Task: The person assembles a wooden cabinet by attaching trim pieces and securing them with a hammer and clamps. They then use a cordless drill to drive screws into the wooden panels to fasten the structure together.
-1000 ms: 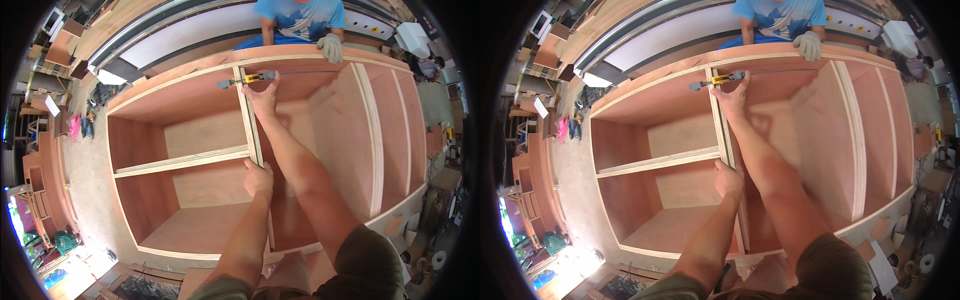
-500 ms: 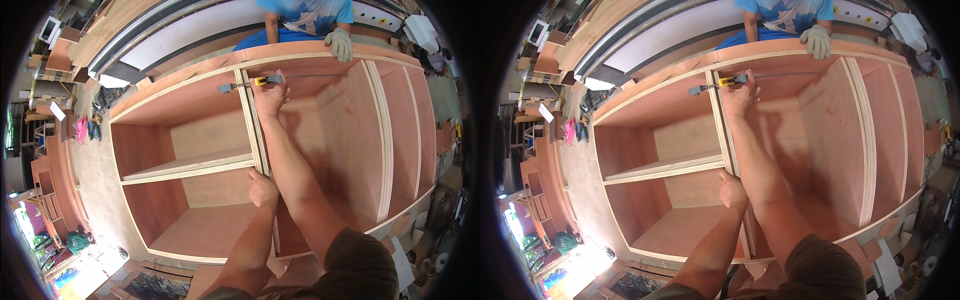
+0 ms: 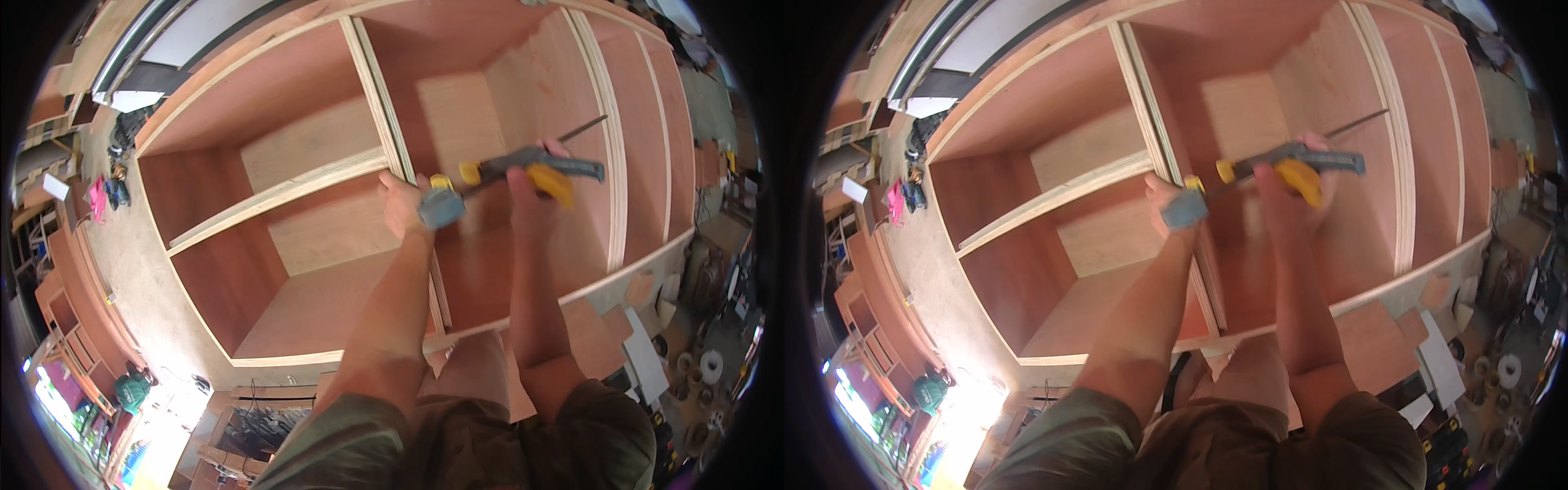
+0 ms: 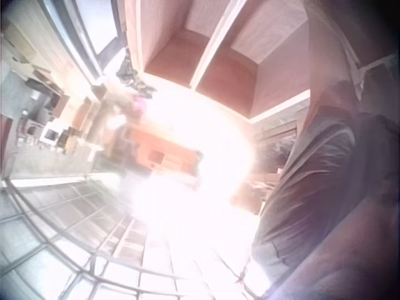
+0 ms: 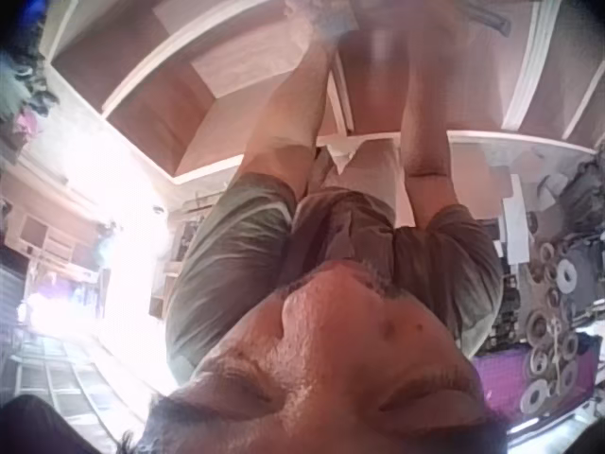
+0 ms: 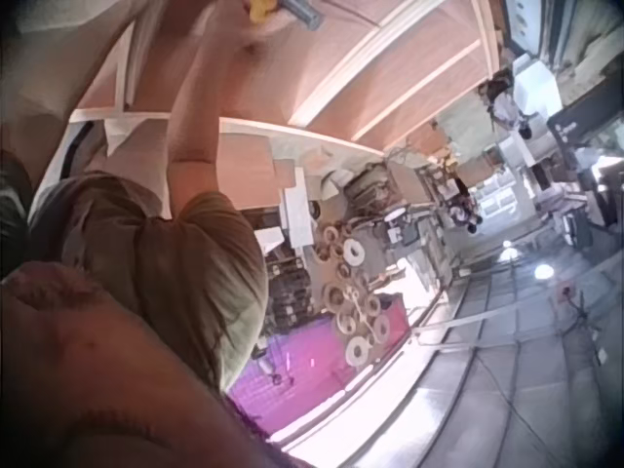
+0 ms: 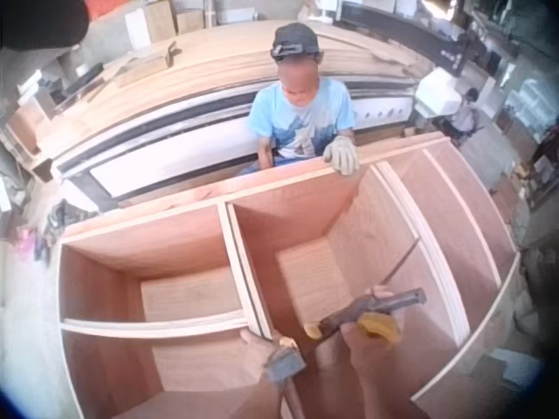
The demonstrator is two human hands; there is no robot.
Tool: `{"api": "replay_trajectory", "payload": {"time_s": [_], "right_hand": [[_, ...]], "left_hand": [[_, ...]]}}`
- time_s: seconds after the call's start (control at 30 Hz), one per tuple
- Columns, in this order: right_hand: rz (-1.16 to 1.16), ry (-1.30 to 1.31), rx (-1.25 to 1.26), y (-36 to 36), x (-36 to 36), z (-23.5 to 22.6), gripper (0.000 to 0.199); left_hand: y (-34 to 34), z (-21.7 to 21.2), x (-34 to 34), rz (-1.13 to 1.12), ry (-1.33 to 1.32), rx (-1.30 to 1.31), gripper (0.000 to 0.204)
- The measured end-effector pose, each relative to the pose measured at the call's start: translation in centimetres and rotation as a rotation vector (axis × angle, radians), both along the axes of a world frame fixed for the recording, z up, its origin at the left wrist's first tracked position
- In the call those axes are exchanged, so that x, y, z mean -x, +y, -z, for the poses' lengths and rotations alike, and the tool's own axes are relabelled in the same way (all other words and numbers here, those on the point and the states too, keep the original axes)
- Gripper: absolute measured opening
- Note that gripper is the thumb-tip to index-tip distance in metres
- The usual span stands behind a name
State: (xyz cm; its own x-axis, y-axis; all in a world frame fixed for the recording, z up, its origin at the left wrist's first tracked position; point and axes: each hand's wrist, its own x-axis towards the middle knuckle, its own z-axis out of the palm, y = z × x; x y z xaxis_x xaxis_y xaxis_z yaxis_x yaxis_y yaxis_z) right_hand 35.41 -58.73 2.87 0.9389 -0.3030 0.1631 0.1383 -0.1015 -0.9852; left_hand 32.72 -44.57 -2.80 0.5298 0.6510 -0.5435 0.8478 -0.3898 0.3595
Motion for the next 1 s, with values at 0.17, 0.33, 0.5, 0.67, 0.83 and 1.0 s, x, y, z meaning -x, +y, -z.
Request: {"api": "replay_trajectory", "payload": {"time_s": [0.17,0.33,0.5,0.67,0.83,1.0], "right_hand": [[-0.049,0.005,0.086,-5.7,13.5,-0.2,0.071],[-0.125,0.152,0.111,-5.5,24.7,2.6,0.07],[-0.061,0.185,0.257,-4.0,29.5,6.6,0.073],[0.014,0.106,0.287,-3.6,30.7,7.2,0.073],[0.087,0.007,0.473,-2.3,30.6,4.7,0.066],[0.123,-0.027,0.55,-1.5,30.9,4.2,0.067]], "left_hand": [[0.2,1.0,0.6,0.059,-0.115,0.007,0.058],[0.9,1.4,2.1,0.127,-0.25,0.083,0.065],[3.8,1.5,7.6,0.839,-0.757,-0.012,0.069],[3.5,-1.9,10.9,2.066,-0.328,-0.125,0.057],[1.1,1.0,12.0,2.348,-0.212,-0.312,0.024],[1.4,1.6,12.2,2.332,-0.428,-0.297,0.011]]}}
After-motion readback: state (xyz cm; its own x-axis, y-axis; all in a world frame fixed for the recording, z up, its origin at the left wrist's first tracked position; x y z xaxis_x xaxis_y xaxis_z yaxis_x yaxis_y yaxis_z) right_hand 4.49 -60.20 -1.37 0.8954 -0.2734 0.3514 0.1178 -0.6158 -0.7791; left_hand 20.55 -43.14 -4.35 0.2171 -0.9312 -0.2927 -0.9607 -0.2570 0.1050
